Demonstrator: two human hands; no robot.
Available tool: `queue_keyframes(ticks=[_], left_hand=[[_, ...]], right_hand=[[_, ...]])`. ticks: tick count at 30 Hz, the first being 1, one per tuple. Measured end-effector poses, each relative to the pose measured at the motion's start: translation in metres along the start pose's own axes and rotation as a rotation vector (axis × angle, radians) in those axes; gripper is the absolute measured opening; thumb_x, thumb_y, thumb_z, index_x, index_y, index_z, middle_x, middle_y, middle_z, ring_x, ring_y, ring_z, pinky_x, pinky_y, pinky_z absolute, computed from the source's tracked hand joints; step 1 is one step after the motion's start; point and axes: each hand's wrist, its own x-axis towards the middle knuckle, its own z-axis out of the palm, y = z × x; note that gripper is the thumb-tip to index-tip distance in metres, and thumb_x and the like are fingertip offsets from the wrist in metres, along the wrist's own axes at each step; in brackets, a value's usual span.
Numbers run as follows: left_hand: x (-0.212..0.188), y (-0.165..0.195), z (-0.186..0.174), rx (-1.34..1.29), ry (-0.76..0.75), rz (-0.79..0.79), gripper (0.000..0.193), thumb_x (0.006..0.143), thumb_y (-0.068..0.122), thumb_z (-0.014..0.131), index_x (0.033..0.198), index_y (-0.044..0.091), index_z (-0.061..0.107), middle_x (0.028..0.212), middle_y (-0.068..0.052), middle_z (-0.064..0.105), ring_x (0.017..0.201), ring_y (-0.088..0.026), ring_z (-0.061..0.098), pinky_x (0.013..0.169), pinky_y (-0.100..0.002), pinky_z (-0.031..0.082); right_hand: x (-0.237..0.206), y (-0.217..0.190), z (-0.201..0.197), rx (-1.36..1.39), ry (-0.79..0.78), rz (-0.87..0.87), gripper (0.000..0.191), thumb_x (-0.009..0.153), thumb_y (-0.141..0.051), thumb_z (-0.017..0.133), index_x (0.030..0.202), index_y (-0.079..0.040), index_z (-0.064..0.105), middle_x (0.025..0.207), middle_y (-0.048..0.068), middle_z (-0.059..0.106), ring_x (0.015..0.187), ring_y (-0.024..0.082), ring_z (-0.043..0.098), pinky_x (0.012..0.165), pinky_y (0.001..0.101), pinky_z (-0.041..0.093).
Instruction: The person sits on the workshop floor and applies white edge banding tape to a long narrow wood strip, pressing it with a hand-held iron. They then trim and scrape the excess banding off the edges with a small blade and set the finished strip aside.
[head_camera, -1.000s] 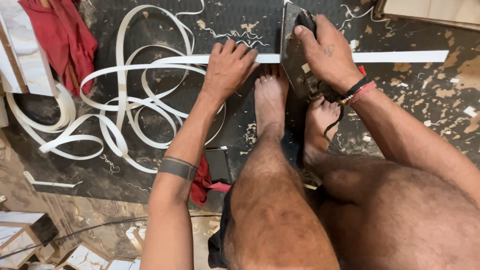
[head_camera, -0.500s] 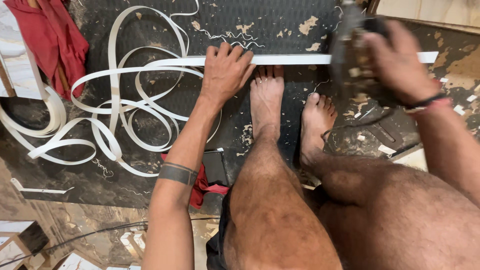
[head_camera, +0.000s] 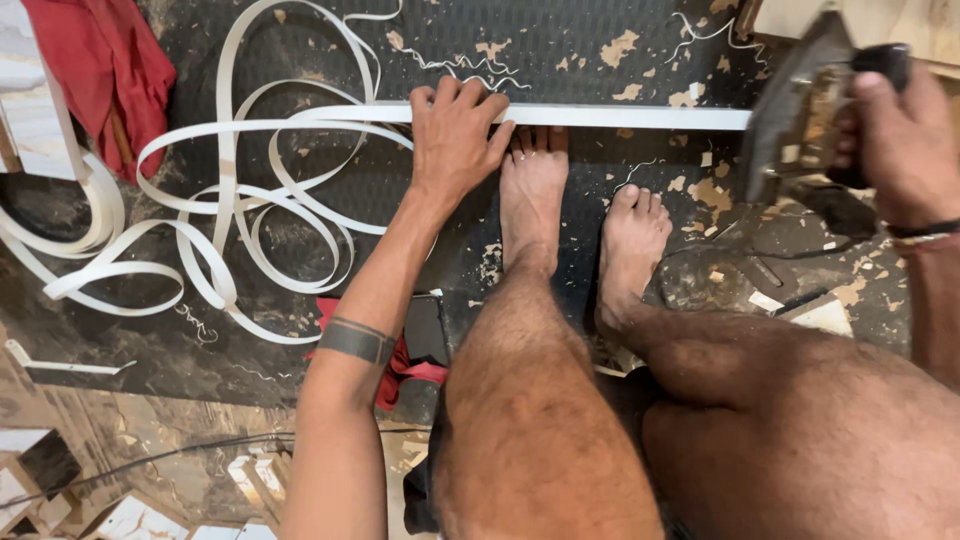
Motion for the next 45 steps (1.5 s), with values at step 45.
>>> queue_keyframes(ticks=[45], left_hand=[[0.049,0.075,0.062,0.041,0.017,0.350,0.030,0.094,0.030,0.071,0.118,0.011,0.071,0.107,-0.003,0.064,0.102,-0.022,0.058,0.088,-0.040,0.046]], right_hand=[[-0.010,-0.058,0.011,-0.218,-0.116,0.047,0.025,0.114,-0.025,0.052,0.130,-0.005,0.048,0.089,-0.001,0.050,0.073,0.009,0.047,0.060,0.0286,0.042]])
